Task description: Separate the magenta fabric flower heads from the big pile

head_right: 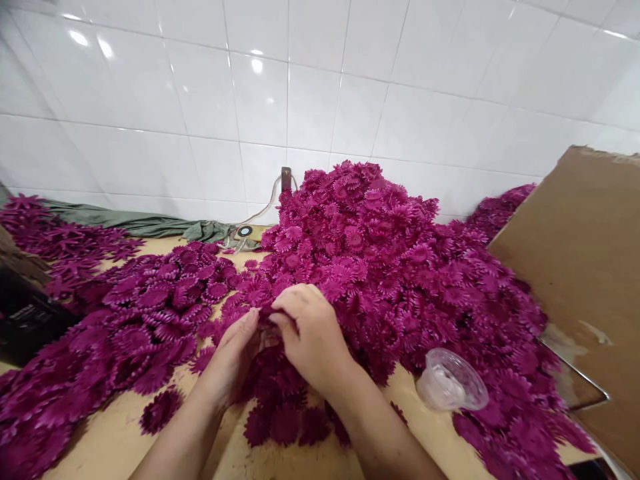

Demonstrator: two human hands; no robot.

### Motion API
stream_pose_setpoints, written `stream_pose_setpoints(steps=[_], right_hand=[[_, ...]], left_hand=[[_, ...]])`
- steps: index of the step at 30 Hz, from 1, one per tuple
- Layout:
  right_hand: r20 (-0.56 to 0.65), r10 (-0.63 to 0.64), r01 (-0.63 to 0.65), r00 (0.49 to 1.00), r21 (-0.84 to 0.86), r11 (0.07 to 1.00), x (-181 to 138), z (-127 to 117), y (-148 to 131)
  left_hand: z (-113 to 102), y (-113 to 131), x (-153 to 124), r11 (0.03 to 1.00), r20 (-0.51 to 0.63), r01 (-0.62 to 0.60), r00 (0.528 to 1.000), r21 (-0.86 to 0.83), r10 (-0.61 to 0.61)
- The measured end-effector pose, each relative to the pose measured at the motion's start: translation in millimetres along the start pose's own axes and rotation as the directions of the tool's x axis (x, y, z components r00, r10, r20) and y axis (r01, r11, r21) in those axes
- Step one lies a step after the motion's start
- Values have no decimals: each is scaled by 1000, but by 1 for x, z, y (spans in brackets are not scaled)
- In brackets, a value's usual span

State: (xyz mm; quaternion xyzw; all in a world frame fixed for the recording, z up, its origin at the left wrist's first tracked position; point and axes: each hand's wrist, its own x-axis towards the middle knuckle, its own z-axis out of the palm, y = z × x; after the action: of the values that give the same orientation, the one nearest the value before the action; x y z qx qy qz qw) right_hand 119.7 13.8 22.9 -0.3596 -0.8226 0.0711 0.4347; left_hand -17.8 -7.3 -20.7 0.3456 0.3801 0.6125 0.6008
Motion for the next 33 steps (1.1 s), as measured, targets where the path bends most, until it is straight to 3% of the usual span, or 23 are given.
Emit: stream_pose_setpoints(steps=[2,4,9,12,14,15,17,18,21,23,25,29,33], right_hand=[[74,-27,28,997,-13,1000,-6,10,-9],[65,24,-22,998,-34,999,-10,15,-11],[-81,144,-150,986,-70,986,-8,19,-13],[-176,163,-176,971,-62,982,3,15,-2],[-341,236,-256,910,-15,967,14,5,15],[-458,310,-324,833,51,945,19,-2,25],[-526,482,-377,701,300,876,27,-18,43],[-475,518,-363,711,381,850,29,-24,47],[-168,553,-388,816,549,740,27,-27,43],[-4,543,-433,840,598,675,23,-19,32],[48,550,-456,834,623,635,19,-8,23],[122,580,-510,806,640,575,14,4,20],[147,573,-532,806,604,593,12,2,22]], left_hand=[[0,-3,-2,1000,-2,-18,1000,24,18],[0,-3,-2,994,-15,-53,998,96,55],[10,-5,2,956,51,-200,980,216,193],[10,-6,3,940,-9,-255,964,228,264],[2,-5,3,941,-129,-256,949,224,288],[-4,-4,3,945,-194,-255,936,204,294],[-13,0,4,958,-293,-256,913,126,283],[-16,2,5,967,-311,-244,915,78,256],[-11,4,5,987,-290,-159,946,-20,147],[-2,3,3,995,-232,-91,969,-45,79],[4,1,0,997,-209,-56,977,-52,44],[7,1,-5,996,-277,-38,961,-75,16],[9,2,-9,993,-212,42,975,-111,-65]])
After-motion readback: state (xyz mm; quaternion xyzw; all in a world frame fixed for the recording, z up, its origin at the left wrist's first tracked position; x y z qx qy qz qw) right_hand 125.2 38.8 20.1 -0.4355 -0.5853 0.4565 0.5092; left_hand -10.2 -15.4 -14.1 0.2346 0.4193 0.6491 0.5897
